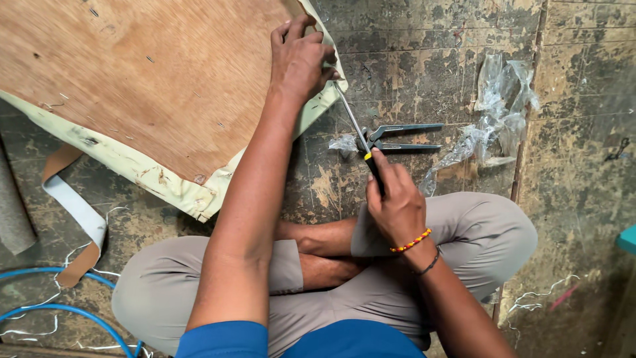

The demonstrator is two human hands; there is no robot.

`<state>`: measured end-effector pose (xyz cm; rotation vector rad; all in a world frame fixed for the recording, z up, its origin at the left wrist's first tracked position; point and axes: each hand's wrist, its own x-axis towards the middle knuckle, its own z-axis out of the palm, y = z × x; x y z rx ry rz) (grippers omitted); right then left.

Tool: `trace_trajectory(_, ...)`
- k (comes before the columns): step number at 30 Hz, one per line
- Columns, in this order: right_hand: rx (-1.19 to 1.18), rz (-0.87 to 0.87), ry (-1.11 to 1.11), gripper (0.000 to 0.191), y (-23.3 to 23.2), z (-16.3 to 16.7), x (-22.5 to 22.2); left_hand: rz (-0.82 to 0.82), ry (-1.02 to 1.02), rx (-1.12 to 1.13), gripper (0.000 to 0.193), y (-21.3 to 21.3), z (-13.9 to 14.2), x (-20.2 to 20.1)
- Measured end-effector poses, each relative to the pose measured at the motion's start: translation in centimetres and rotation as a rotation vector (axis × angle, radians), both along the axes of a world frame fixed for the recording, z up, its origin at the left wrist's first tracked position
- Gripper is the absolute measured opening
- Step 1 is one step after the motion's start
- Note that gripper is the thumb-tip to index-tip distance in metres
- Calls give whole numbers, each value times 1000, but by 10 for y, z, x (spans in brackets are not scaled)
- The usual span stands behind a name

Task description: The person sits on the floor and removes old fabric from a wooden furniture piece, likely a chair seat. They use a screwdriver to pry up staples and pliers to pull them out, peeling the fabric away from the wooden frame.

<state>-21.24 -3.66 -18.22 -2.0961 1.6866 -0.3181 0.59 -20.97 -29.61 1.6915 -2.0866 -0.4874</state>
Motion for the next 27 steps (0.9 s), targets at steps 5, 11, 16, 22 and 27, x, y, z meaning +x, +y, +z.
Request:
trace_trajectory(5,-10,33,125,55,3,4,1,14,20,65,26,-1,-6,4)
trace_trajectory(11,3,33,52,56,4,3,1,-10,55,104,29,-4,-3,15)
trace_trajectory(16,-20,47,7,55,3,-6,-2,-60,-17,-27,30,-7,1,20)
trace_trajectory(22,-71,53,-69,54,8,-23,2,-63,100,127,16,-20,0,23)
trace_trajectory(27,48,-82,-162,46,18,-46,17,-25,250,101,13,-17,0,27)
